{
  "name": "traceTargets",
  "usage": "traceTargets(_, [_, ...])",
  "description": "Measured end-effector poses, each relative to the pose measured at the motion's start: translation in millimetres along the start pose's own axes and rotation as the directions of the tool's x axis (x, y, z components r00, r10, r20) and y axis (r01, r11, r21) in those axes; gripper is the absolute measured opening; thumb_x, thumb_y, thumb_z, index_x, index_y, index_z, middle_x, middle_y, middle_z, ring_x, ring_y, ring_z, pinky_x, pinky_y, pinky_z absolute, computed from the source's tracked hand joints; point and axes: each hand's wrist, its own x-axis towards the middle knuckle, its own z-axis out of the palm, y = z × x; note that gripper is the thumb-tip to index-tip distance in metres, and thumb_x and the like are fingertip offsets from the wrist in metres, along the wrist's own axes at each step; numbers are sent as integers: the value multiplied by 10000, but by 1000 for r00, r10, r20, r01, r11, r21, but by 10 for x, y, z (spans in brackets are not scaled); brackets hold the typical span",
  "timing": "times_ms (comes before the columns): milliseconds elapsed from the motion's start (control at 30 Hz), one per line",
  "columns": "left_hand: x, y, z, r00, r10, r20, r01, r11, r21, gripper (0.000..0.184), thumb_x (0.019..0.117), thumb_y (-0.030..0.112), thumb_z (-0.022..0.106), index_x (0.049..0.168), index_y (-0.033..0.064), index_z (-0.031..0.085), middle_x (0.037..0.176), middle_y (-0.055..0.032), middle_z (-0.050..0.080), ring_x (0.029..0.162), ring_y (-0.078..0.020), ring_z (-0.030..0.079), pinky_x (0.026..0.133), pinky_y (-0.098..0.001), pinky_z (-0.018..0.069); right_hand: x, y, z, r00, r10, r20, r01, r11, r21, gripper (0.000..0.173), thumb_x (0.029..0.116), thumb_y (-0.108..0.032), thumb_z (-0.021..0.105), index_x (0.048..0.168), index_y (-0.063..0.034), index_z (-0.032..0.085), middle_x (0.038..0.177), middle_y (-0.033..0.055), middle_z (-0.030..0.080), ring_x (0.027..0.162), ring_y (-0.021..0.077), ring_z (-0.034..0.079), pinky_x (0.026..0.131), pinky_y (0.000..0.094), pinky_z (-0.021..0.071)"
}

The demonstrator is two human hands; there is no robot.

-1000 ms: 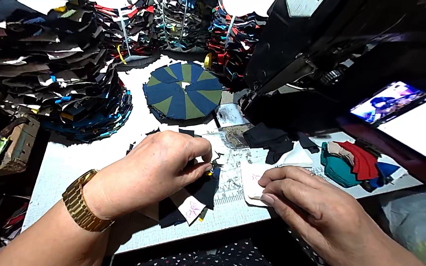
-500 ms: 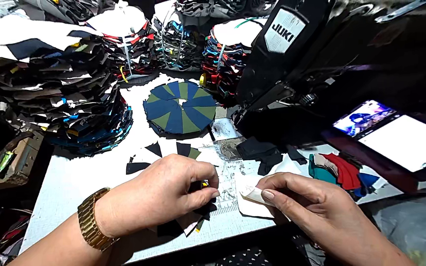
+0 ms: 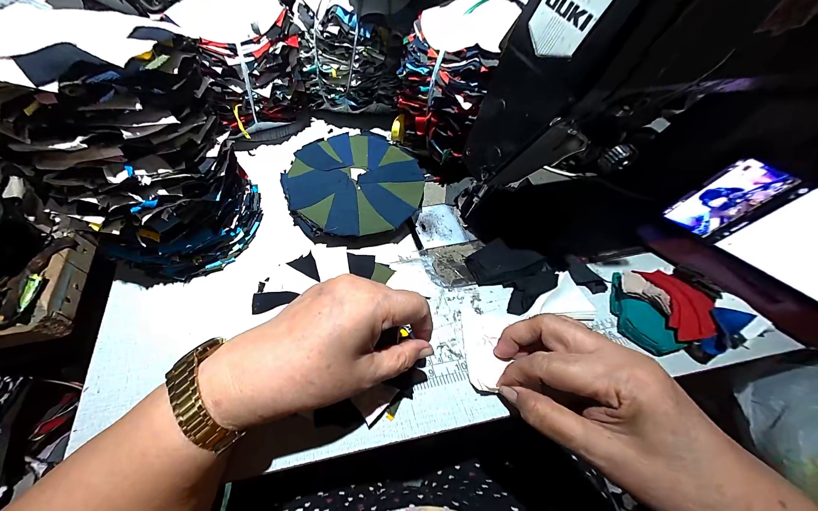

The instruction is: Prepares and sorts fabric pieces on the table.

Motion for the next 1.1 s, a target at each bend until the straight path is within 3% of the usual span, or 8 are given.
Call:
traceTargets(200, [1, -4, 7, 1000, 2, 4, -2, 1000, 24, 104, 983, 213, 663, 953, 134, 725, 728, 88, 624, 626, 7, 565, 548, -180, 485, -3, -3, 34, 999, 15, -34, -16, 999, -36, 186, 911, -267, 592, 805, -255, 745, 990, -123, 659, 920, 1, 610, 741, 196, 521])
traceTargets(433, [5, -11, 12, 1000, 3, -3, -3, 1000, 21, 102, 982, 204, 662, 942, 131, 721, 736, 88, 630, 636, 10, 573, 552, -178, 493, 44, -6, 63, 997, 5, -82, -14, 994, -107, 176, 954, -249, 539, 906, -209, 704, 920, -107, 632, 817, -4, 599, 670, 195, 513])
traceTargets(600, [7, -7, 8, 1000, -8, 0, 8, 1000, -15, 109, 985, 207, 657, 944, 133, 724, 740, 86, 635, 641, 10, 579, 552, -181, 495, 176, 38, -13, 977, 88, -192, -100, 993, -56, 139, 991, -247, 529, 955, -189, 649, 796, -123, 597, 664, -56, 563, 567, 126, 486])
traceTargets(800, [24, 35, 9, 987, -68, -145, 33, 972, -233, 85, 960, 133, 696, 979, 79, 759, 828, 49, 700, 719, -12, 644, 624, -168, 556, 446, -101, -177, 918, 162, -361, -126, 984, 122, 177, 974, -154, 626, 1140, -118, 673, 960, -59, 688, 773, -15, 648, 680, 135, 554])
traceTargets(933, [30, 120, -37, 966, -231, -117, 159, 886, -436, 183, 970, 145, 694, 1118, 56, 754, 952, 21, 742, 777, -46, 676, 659, -198, 576, 605, -343, -118, 918, 66, -390, -7, 989, 151, 202, 957, -134, 657, 1155, -97, 665, 991, -52, 693, 834, -2, 666, 746, 146, 578])
traceTargets(1000, [32, 145, -64, 958, -281, -53, 206, 807, -554, 249, 1002, 145, 651, 1212, 29, 716, 1051, -26, 750, 882, -82, 706, 749, -222, 596, 673, -457, -10, 923, -21, -385, 89, 983, 159, 202, 951, -113, 661, 1149, -71, 661, 981, -40, 696, 825, 5, 667, 738, 161, 584])
traceTargets(1033, [32, 152, -74, 952, -306, -26, 228, 762, -606, 263, 1010, 144, 636, 1233, 20, 703, 1048, -43, 749, 884, -87, 702, 755, -222, 588, 702, -508, 56, 924, -58, -378, 130, 978, 166, 199, 954, -107, 664, 1146, -58, 659, 985, -31, 699, 832, 11, 672, 747, 169, 592])
traceTargets(1100, [33, 144, -82, 935, -354, -11, 260, 707, -658, 215, 1013, 159, 638, 1156, 18, 713, 915, -42, 721, 759, -63, 648, 649, -185, 531, 751, -573, 183, 921, -110, -373, 183, 969, 168, 194, 956, -84, 650, 1143, -36, 666, 1001, -16, 707, 867, 12, 683, 784, 163, 598])
